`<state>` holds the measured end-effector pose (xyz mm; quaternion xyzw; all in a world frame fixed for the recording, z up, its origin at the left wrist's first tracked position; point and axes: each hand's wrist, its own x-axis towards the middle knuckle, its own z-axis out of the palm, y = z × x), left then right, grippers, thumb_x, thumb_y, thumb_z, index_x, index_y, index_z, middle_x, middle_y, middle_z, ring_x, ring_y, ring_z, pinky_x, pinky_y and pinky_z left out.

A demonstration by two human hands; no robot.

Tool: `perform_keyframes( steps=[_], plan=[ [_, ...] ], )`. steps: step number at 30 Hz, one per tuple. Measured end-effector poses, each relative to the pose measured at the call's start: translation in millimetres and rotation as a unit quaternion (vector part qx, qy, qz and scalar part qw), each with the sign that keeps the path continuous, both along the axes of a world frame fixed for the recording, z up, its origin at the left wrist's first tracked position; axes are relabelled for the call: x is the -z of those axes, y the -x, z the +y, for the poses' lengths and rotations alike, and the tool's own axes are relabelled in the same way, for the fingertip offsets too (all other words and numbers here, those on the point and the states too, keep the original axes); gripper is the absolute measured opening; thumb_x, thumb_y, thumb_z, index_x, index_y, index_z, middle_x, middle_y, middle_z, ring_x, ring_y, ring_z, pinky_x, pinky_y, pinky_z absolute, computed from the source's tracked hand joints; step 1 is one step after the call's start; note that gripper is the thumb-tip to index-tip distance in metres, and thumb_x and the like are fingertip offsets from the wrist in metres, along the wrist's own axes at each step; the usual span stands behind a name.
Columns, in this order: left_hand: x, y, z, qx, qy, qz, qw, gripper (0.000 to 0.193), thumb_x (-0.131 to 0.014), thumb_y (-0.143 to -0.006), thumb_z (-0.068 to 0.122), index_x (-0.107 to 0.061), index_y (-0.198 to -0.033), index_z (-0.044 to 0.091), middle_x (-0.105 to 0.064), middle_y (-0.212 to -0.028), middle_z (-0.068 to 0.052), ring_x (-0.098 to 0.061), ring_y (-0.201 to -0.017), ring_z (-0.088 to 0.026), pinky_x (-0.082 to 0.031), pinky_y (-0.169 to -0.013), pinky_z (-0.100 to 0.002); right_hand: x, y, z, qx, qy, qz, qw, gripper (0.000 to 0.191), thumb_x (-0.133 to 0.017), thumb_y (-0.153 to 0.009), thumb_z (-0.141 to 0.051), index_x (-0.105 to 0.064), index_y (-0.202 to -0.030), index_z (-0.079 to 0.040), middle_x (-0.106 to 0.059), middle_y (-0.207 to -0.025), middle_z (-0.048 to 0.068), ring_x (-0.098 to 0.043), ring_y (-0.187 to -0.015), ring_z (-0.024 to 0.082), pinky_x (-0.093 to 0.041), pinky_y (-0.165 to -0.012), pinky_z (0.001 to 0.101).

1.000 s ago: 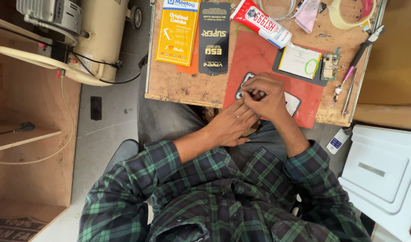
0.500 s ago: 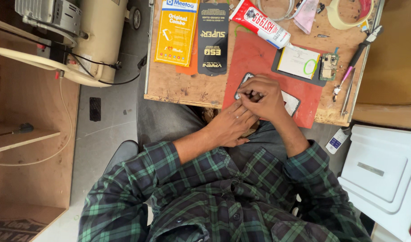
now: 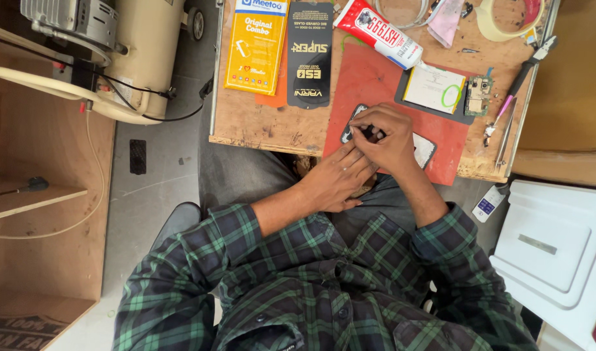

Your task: The person applies adhesive to the edges of a white smartphone back cover and presses it into place. They then use a small tool to smooth the edges and ensure the cover is properly aligned.

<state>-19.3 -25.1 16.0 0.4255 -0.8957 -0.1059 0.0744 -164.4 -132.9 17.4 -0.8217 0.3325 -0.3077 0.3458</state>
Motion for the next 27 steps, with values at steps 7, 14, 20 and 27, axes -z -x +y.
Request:
perform_keyframes(
  steps=[7,14,20,27],
  plan=[
    [-0.4,0.2,-0.9,0.006,0.020,-0.031,0.999,0.107,-0.073,-0.072,0.065,-0.043,-0.149,-0.003,-0.046,-0.151,-0.018,-0.036,-0.146,-0.034,-0.018,-0.125,-0.049,-5.7,-1.6,0.3,-0.006,0.003,0.005,1.000,0.012,-0.078,-0.084,0.004,-0.075,-0.094,-0.002,-0.075,-0.096,0.008,-0.068,-0.083,0.016,-0.052,-0.063,0.0272],
    [0.6,-1.1,-0.7,0.009,0.040,-0.023,0.999,0.105,-0.072,-0.075,0.066,-0.045,-0.148,-0.005,-0.046,-0.151,-0.020,-0.036,-0.147,-0.035,-0.017,-0.127,-0.050,-8.6,-3.3,0.9,-0.022,0.008,0.000,1.000,0.014,-0.075,-0.084,0.007,-0.074,-0.095,-0.002,-0.074,-0.097,0.009,-0.068,-0.086,0.021,-0.052,-0.067,0.0314],
    [0.8,-0.6,1.0,0.000,0.035,-0.017,0.999,0.100,-0.073,-0.073,0.065,-0.048,-0.143,-0.003,-0.049,-0.146,-0.019,-0.039,-0.143,-0.038,-0.023,-0.123,-0.050,-9.9,-4.2,0.1,-0.057,0.054,0.020,0.997,0.019,-0.070,-0.078,0.010,-0.074,-0.091,-0.004,-0.073,-0.097,0.007,-0.068,-0.089,0.025,-0.055,-0.078,0.0356],
    [1.2,0.7,1.9,-0.010,0.002,-0.015,1.000,0.104,-0.075,-0.072,0.064,-0.046,-0.147,-0.002,-0.053,-0.140,-0.022,-0.043,-0.138,-0.036,-0.028,-0.120,-0.048,-13.8,-0.5,-7.1,-0.121,0.058,0.041,0.990,0.022,-0.059,-0.078,0.010,-0.072,-0.088,-0.004,-0.074,-0.096,0.006,-0.070,-0.085,0.023,-0.057,-0.076,0.0345]
  ],
)
